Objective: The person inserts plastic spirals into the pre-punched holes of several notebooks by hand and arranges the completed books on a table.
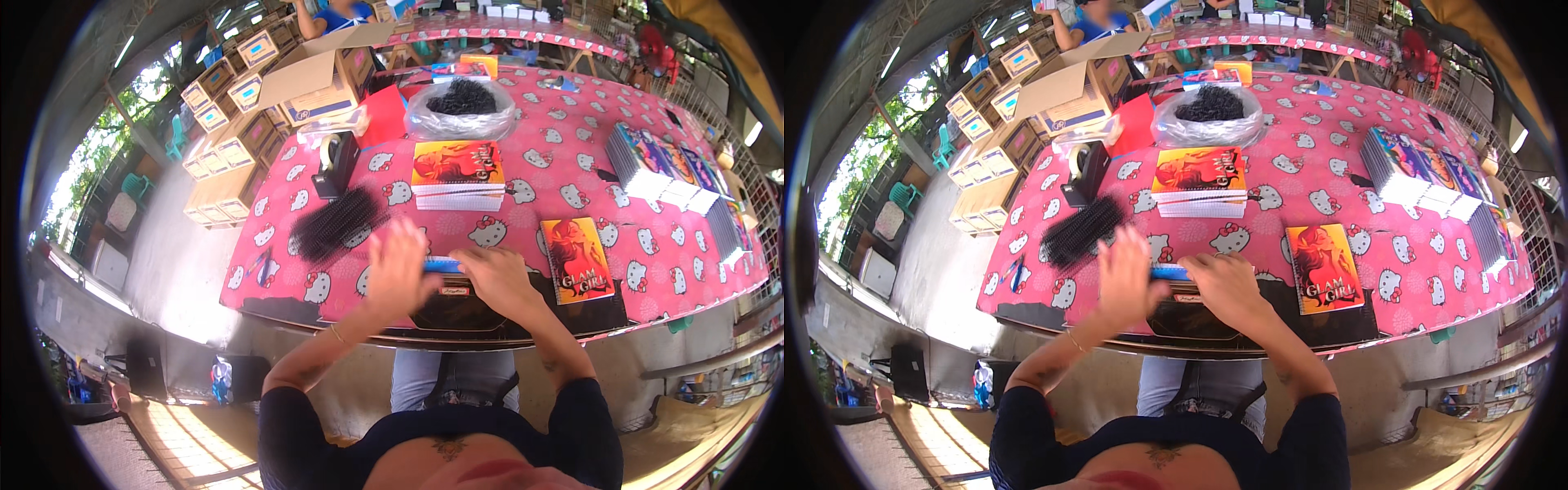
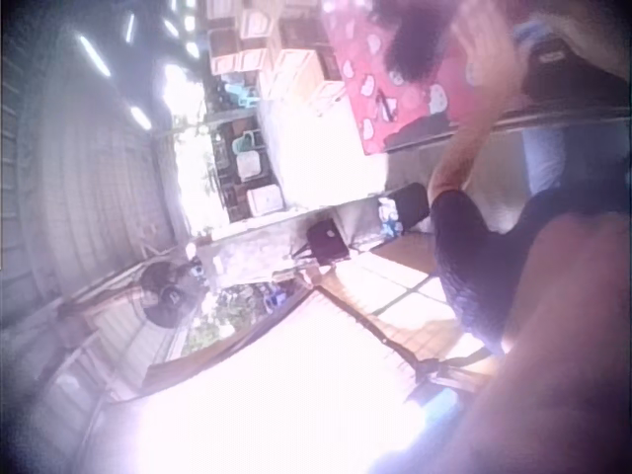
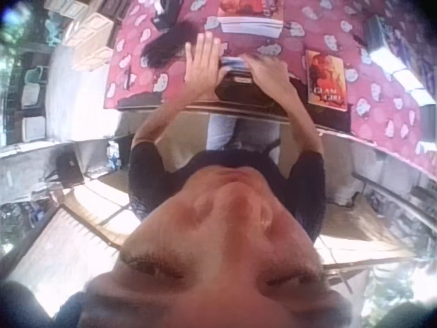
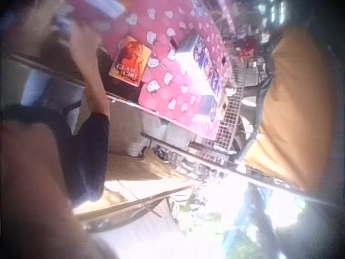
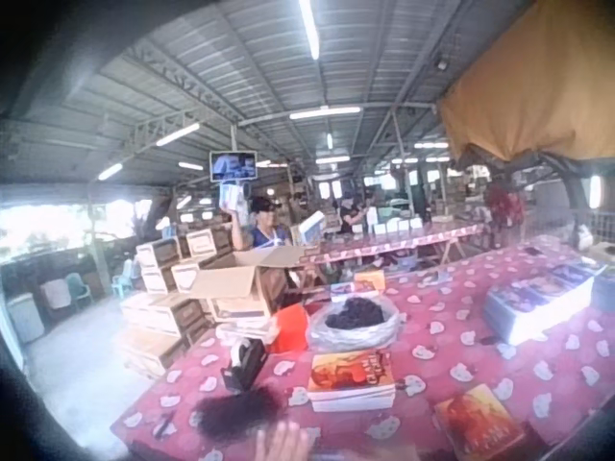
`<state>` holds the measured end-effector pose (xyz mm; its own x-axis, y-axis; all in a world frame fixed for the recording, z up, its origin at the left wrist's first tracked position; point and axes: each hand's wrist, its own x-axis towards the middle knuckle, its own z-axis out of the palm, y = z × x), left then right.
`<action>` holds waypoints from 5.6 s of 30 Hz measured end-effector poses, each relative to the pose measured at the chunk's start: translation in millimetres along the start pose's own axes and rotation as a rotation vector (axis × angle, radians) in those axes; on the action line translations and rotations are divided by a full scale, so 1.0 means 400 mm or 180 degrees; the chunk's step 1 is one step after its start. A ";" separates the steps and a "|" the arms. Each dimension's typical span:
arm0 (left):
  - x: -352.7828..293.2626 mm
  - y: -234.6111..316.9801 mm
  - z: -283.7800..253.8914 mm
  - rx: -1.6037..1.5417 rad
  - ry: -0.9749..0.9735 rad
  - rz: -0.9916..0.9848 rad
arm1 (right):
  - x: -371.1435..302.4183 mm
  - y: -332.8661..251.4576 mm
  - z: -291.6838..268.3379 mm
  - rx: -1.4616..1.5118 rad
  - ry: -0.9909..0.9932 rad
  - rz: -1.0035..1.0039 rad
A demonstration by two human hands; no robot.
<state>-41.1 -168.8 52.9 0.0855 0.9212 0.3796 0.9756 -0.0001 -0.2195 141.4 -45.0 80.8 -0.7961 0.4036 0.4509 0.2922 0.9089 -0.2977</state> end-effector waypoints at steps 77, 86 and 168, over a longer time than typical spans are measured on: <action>0.106 0.016 -0.061 -0.1851 0.0602 0.0485 | -0.131 0.054 0.080 0.3499 0.0570 0.0903; 0.115 0.017 -0.085 -0.1764 0.0522 0.0571 | -0.132 0.057 0.081 0.3341 0.0594 0.0810; 0.141 0.060 -0.101 -0.2185 0.0495 0.0668 | -0.094 0.039 -0.067 0.1024 0.0914 0.0578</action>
<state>-4.7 -132.7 105.2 0.2623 0.8091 0.5258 0.8381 -0.4611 0.2915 190.3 -43.3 81.7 -0.5552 0.6071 0.5685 0.1979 0.7603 -0.6187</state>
